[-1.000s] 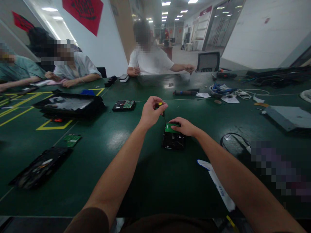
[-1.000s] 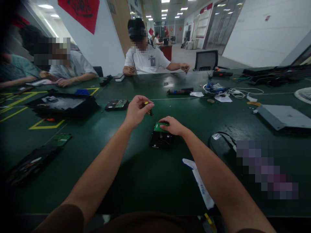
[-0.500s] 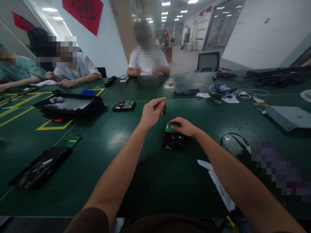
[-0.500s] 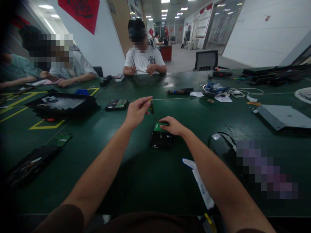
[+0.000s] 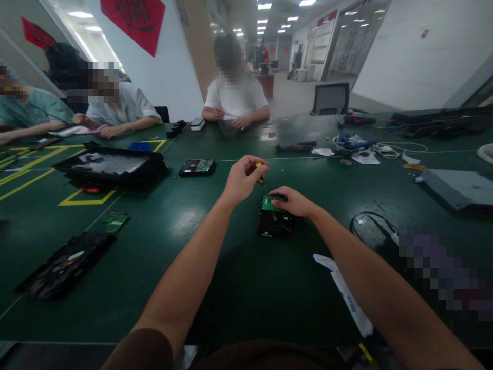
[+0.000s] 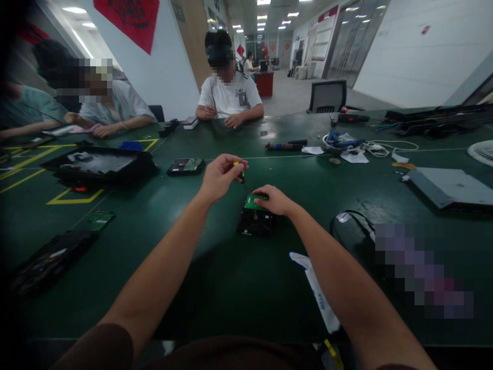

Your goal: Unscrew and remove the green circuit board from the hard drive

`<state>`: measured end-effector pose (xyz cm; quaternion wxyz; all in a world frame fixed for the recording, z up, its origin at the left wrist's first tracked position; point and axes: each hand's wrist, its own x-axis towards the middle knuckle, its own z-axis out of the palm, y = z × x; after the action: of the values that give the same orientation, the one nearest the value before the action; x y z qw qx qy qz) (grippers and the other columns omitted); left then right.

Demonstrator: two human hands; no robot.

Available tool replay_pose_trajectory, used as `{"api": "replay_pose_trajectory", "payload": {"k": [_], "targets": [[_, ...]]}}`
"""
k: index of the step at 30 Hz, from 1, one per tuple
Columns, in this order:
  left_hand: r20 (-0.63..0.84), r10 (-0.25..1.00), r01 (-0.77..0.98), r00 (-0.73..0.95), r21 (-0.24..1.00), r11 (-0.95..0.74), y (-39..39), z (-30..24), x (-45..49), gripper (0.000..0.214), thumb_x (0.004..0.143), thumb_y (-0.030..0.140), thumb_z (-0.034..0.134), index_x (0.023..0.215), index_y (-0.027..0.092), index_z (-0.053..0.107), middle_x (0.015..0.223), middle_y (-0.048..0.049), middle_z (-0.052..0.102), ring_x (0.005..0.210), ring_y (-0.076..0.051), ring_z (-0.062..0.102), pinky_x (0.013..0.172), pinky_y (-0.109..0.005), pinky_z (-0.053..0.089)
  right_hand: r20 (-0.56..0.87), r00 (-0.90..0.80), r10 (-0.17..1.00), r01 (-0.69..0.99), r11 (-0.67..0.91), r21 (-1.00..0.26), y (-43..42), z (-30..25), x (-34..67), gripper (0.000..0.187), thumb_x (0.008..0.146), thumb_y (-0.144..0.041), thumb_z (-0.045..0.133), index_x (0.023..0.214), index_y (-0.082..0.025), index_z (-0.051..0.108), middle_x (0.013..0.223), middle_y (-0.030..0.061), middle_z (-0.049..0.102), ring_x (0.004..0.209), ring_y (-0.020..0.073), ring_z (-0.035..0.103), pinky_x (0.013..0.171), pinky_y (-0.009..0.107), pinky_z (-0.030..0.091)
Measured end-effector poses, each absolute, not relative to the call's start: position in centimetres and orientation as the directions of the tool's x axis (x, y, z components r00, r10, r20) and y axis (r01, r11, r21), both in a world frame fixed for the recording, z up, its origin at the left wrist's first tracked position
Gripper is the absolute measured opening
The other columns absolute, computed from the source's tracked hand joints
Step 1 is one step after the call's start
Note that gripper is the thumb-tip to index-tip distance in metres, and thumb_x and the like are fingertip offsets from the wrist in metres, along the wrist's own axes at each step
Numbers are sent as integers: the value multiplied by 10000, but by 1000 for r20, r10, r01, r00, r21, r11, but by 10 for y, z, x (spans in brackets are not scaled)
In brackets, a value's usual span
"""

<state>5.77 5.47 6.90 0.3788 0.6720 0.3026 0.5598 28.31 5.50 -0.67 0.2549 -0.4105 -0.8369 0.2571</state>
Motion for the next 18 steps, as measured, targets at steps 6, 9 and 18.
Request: {"api": "replay_pose_trajectory", "payload": {"k": [6,9,18], "targets": [[548,817,80,180,819,-568,62,65,52,214,975,245,626,1157,215,733,1081,-63,683,840,-126,657,697,-242,637,219,-546,808,563,548,-618,56,-7,284,325,947,-326,678,1260,-249,717,1201,89,696,1123,263,637,997,460,500],[518,834,13,191,848,-530,62,65,53,239,995,242,588,1195,217,717,1038,-52,683,788,-114,643,709,-260,647,211,-547,810,562,542,-625,55,-5,284,326,948,-323,678,1260,-239,718,1195,95,695,1111,259,638,998,458,496],[543,830,171,127,812,-558,55,72,54,183,860,347,770,958,192,762,993,-62,706,878,-170,652,601,-212,585,196,-539,819,579,530,-620,56,-5,284,328,945,-326,686,1267,-275,718,1223,78,693,1141,258,623,1029,469,478]]}}
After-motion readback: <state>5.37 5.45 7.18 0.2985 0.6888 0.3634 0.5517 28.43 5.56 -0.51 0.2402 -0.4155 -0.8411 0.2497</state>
